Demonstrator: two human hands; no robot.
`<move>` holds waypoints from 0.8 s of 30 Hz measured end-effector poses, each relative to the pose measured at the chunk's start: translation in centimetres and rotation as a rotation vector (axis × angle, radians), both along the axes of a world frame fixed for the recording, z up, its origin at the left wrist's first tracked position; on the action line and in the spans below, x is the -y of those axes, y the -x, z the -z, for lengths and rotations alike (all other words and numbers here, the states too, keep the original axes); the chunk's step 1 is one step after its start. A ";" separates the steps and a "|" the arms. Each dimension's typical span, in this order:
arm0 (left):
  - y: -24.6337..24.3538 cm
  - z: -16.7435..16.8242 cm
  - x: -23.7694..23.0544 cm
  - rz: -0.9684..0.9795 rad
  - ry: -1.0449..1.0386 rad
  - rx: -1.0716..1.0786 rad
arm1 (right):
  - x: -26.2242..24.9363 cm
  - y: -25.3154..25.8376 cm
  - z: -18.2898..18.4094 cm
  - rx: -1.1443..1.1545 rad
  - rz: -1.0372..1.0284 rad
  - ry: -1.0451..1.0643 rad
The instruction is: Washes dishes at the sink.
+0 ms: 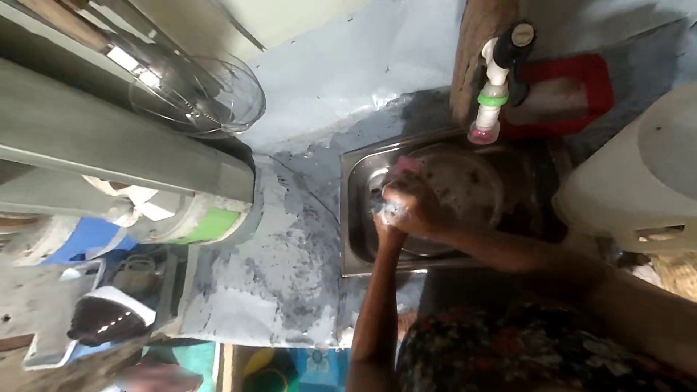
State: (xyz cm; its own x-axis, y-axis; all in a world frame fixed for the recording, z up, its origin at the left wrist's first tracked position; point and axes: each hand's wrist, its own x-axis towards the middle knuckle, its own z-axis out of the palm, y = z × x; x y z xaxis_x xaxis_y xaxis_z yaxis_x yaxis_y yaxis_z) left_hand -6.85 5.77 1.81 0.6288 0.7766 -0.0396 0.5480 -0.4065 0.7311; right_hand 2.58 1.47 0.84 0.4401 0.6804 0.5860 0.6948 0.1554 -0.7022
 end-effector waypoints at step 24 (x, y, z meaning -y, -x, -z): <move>-0.4 0.6 -0.2 0.202 -0.380 0.237 | -2.7 -9.1 -1.4 -0.851 0.078 0.286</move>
